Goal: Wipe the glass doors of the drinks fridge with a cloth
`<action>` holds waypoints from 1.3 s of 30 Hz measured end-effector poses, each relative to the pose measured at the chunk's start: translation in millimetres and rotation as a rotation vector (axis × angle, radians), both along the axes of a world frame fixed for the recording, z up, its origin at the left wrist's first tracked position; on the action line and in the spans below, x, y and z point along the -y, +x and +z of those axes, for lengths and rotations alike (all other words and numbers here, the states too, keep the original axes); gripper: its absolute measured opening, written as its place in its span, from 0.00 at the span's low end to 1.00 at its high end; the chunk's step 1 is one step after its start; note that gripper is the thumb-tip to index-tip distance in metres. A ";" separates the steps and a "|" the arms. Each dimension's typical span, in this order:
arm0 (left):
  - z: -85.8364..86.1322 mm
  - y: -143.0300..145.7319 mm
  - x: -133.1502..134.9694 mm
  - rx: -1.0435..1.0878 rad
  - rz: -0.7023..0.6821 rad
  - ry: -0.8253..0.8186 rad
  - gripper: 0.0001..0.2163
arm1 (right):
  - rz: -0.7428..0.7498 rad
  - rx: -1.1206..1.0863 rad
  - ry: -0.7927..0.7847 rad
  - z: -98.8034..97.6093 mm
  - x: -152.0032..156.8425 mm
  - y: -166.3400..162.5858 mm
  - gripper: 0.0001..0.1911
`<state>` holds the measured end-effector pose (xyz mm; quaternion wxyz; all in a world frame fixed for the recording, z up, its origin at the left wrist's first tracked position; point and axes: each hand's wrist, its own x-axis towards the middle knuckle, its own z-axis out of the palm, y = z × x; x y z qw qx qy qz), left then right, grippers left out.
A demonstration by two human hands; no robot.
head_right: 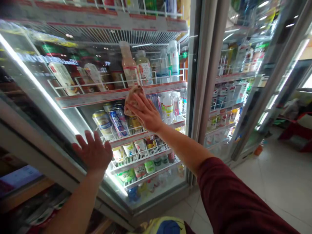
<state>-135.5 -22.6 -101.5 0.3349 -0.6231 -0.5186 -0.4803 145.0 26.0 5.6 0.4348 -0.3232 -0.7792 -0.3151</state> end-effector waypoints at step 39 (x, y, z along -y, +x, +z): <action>-3.1 -4.2 -1.1 0.005 0.025 0.007 0.30 | 0.381 0.125 0.076 27.1 -7.0 -51.8 0.25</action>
